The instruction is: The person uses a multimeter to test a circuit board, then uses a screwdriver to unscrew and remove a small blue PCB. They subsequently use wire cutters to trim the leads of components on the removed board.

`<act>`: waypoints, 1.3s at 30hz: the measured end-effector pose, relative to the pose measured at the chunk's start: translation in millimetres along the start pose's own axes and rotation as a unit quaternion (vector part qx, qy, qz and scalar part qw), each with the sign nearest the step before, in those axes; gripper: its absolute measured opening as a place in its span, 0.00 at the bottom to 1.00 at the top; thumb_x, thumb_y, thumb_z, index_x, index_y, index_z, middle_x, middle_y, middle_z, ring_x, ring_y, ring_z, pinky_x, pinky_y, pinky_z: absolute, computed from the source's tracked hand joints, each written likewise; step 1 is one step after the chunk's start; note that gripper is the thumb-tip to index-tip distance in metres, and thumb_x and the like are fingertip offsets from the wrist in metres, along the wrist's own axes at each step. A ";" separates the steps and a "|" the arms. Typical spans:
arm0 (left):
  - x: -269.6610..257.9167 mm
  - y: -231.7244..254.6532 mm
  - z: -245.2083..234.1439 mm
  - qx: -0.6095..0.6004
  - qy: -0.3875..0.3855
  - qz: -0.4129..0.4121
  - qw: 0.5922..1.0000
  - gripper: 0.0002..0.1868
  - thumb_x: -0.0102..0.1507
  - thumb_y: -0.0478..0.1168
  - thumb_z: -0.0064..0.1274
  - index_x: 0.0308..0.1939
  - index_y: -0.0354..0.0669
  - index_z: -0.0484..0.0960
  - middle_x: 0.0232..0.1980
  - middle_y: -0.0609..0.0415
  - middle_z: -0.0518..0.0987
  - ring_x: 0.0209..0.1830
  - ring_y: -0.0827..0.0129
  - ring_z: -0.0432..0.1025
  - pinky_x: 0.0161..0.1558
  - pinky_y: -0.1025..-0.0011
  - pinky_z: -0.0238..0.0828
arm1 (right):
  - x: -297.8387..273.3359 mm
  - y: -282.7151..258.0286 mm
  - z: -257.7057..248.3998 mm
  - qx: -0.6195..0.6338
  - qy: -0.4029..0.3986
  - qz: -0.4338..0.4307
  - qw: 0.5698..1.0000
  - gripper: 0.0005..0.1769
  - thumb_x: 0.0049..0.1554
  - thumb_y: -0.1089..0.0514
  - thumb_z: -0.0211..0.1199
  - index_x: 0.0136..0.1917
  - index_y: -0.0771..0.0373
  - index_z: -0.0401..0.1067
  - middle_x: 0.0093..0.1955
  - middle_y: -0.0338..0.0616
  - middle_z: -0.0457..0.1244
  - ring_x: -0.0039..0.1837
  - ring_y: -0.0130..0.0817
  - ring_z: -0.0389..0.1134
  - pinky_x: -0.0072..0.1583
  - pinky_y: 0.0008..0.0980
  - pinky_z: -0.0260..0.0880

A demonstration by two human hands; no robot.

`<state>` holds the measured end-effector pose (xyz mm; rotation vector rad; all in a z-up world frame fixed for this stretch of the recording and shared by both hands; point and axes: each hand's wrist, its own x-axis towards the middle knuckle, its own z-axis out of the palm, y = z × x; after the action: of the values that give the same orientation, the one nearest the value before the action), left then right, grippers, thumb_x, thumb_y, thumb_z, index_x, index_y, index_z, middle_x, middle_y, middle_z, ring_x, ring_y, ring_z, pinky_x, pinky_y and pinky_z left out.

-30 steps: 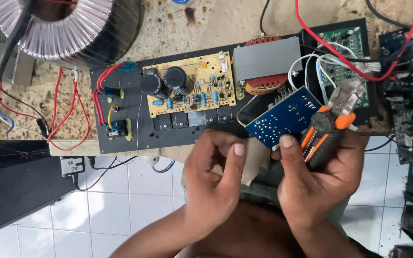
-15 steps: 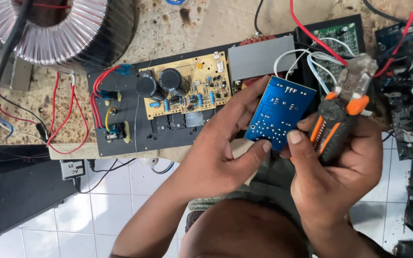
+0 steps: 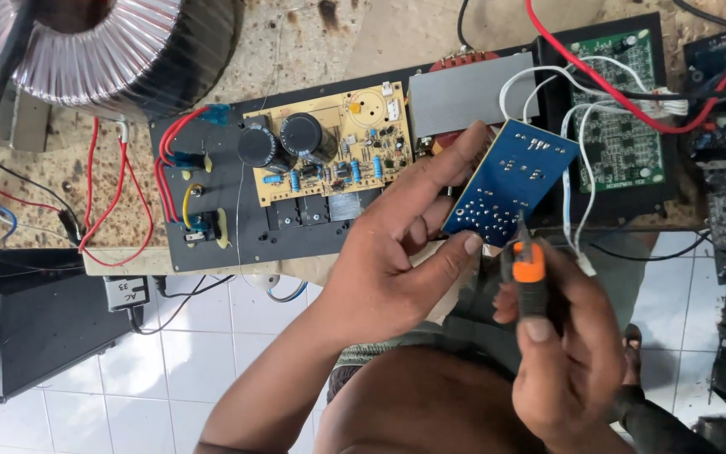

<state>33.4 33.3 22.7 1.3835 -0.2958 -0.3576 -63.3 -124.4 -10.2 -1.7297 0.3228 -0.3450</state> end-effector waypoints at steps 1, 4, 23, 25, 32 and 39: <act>0.0 2.1 -1.6 0.065 0.000 0.008 0.998 0.33 0.73 0.32 0.48 0.81 0.40 0.54 0.72 0.49 0.70 0.70 0.68 0.67 0.74 0.72 0.62 | -0.9 1.0 -1.7 -0.007 -0.041 0.005 0.999 0.34 0.58 0.52 0.49 0.70 0.80 0.62 0.47 0.60 0.65 0.42 0.38 0.68 0.45 0.28 0.70; -0.2 3.4 -3.1 0.116 -0.009 0.028 0.993 0.33 0.73 0.32 0.46 0.81 0.40 0.54 0.68 0.53 0.75 0.70 0.64 0.66 0.79 0.67 0.58 | -1.8 0.5 -2.1 0.003 -0.096 0.016 0.995 0.34 0.58 0.52 0.53 0.72 0.76 0.62 0.50 0.55 0.67 0.41 0.33 0.70 0.47 0.25 0.73; -2.7 -9.7 1.6 -0.211 -0.028 -0.025 0.977 0.42 0.64 0.38 0.39 0.82 0.36 0.46 0.86 0.42 0.50 0.78 0.54 0.60 0.71 0.52 0.75 | -1.6 -13.6 3.7 0.003 -0.202 0.066 0.977 0.33 0.54 0.59 0.64 0.70 0.70 0.60 0.67 0.54 0.66 0.63 0.35 0.73 0.62 0.29 0.73; -2.2 -9.3 2.0 -0.217 -0.033 -0.031 0.975 0.40 0.65 0.37 0.38 0.81 0.35 0.47 0.85 0.42 0.52 0.74 0.51 0.66 0.70 0.52 0.76 | -2.8 -11.6 6.5 0.008 -0.202 0.069 0.977 0.33 0.53 0.59 0.64 0.69 0.70 0.59 0.67 0.55 0.66 0.63 0.36 0.72 0.63 0.29 0.74; -1.9 -12.4 -0.3 -0.248 -0.061 -0.049 0.966 0.41 0.70 0.41 0.39 0.84 0.38 0.40 0.86 0.42 0.51 0.70 0.49 0.71 0.75 0.56 0.70 | -5.4 -9.8 6.9 -0.018 -0.207 0.059 0.976 0.36 0.54 0.59 0.64 0.74 0.67 0.59 0.69 0.52 0.65 0.65 0.34 0.72 0.66 0.29 0.73; -0.3 -10.7 2.3 -0.241 -0.068 -0.058 0.966 0.40 0.73 0.40 0.37 0.85 0.42 0.37 0.85 0.47 0.51 0.76 0.41 0.69 0.78 0.57 0.67 | -2.4 -11.3 7.8 -0.058 -0.216 0.028 0.974 0.34 0.57 0.55 0.61 0.74 0.67 0.59 0.72 0.53 0.63 0.71 0.36 0.68 0.68 0.31 0.70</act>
<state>31.3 29.7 12.5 0.9008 -0.2209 -0.5816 -62.2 -114.4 -0.6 -1.8528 0.0751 0.0980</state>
